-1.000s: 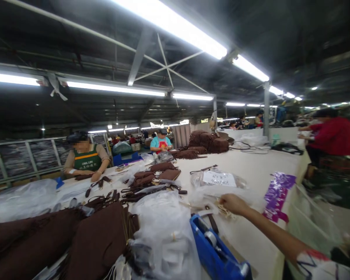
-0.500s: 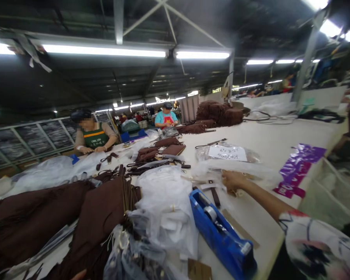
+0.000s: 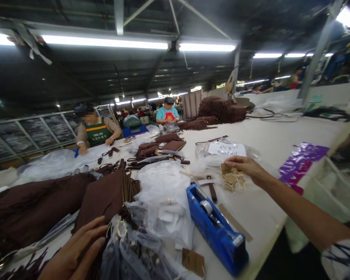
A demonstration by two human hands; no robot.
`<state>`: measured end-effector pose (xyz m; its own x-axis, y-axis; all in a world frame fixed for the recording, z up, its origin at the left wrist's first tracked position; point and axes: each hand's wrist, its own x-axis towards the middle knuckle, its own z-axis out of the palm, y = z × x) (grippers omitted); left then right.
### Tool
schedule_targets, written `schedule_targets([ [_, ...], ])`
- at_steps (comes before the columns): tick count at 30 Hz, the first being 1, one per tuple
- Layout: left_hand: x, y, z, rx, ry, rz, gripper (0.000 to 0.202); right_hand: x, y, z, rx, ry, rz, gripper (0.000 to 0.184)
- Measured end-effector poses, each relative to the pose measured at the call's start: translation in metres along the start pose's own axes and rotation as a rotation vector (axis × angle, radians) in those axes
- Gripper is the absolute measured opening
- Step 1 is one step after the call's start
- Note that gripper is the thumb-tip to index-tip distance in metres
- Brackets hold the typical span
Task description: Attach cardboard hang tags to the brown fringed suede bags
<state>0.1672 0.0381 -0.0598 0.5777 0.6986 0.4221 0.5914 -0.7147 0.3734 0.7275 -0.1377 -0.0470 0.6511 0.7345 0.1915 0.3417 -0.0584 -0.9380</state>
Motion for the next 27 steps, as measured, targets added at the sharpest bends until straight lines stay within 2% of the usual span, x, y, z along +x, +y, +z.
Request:
schedule_targets([
  [4,0.026,0.078,0.003,-0.288,-0.016,-0.082,0.035,-0.020,-0.041,0.030,0.187,-0.049,-0.062,0.041],
  [5,0.032,0.095,0.007,-0.386,-0.042,-0.126,0.037,-0.025,-0.053,0.039,0.229,-0.071,-0.081,0.040],
  [7,0.042,0.123,0.019,-0.627,-0.166,-0.200,0.047,-0.037,-0.078,0.058,0.310,-0.146,-0.099,0.039],
  [10,0.050,0.148,0.041,-1.069,-0.296,-0.194,0.075,-0.058,-0.112,0.090,0.399,-0.306,-0.098,0.035],
  [12,0.049,0.154,0.053,-1.320,-0.446,-0.241,0.092,-0.073,-0.131,0.111,0.418,-0.405,-0.117,0.033],
  [13,0.045,0.154,0.056,-1.410,-0.509,-0.268,0.094,-0.080,-0.139,0.122,0.431,-0.449,-0.130,0.032],
  [15,0.032,0.151,0.055,-1.516,-0.571,-0.315,0.083,-0.094,-0.153,0.143,0.462,-0.537,-0.152,0.029],
  [18,0.002,0.138,0.038,-1.562,-0.517,-0.394,0.048,-0.109,-0.170,0.171,0.497,-0.630,-0.154,0.028],
  [20,-0.022,0.123,0.024,-1.539,-0.437,-0.459,0.034,-0.117,-0.180,0.189,0.495,-0.654,-0.142,0.030],
  [24,-0.071,0.080,0.006,-1.380,-0.312,-0.590,0.043,-0.131,-0.190,0.232,0.447,-0.673,-0.128,0.035],
  [27,-0.109,0.046,-0.009,-1.216,-0.216,-0.647,0.061,-0.144,-0.178,0.272,0.325,-0.752,-0.123,0.040],
])
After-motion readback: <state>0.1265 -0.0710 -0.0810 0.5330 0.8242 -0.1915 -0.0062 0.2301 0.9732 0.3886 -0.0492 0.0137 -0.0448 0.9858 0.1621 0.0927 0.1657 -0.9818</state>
